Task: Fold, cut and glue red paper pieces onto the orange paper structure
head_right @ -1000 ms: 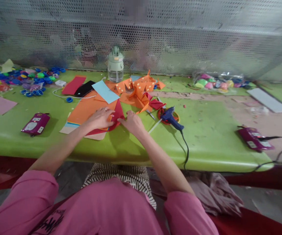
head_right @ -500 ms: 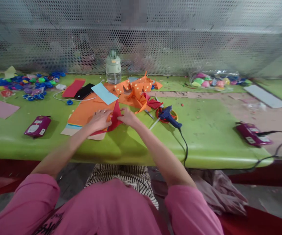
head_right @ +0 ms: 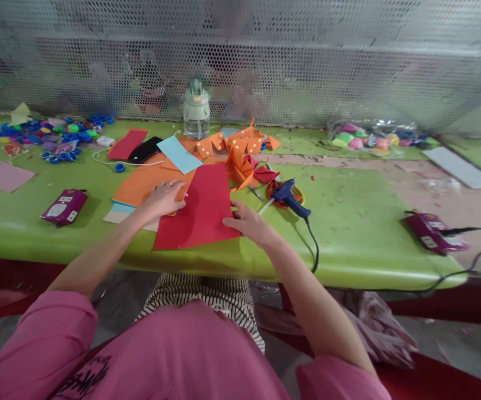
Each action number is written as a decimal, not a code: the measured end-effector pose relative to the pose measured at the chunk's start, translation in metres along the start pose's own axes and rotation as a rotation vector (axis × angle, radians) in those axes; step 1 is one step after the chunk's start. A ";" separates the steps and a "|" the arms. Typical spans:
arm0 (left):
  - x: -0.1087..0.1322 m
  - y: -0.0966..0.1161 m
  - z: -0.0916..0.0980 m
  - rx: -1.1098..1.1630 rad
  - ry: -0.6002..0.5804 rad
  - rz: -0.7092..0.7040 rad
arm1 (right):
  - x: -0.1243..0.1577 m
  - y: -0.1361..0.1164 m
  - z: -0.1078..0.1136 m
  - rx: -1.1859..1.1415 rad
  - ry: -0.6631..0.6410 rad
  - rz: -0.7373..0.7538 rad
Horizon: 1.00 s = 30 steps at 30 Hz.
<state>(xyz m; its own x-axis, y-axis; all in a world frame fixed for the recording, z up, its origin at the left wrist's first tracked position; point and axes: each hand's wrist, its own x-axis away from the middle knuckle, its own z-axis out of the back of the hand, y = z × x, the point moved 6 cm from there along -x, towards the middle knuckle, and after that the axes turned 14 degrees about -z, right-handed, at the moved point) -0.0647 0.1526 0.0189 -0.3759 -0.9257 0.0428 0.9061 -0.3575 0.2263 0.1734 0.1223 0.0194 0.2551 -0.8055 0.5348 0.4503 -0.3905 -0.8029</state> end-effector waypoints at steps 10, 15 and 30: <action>0.010 -0.002 0.003 0.001 0.022 0.009 | 0.063 0.038 0.031 -0.270 -0.045 -0.029; 0.014 0.000 0.002 0.010 0.085 0.022 | 0.079 0.056 0.036 -0.337 -0.084 -0.073; 0.125 0.069 -0.030 1.184 -0.086 0.011 | 0.120 0.051 0.049 -0.451 -0.017 -0.032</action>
<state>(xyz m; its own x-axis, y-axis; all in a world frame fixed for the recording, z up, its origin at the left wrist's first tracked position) -0.0434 0.0082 0.0103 -0.4222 -0.9003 0.1057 0.1829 0.0296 0.9827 0.2687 0.0279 0.0559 0.2625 -0.7838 0.5628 0.0417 -0.5735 -0.8182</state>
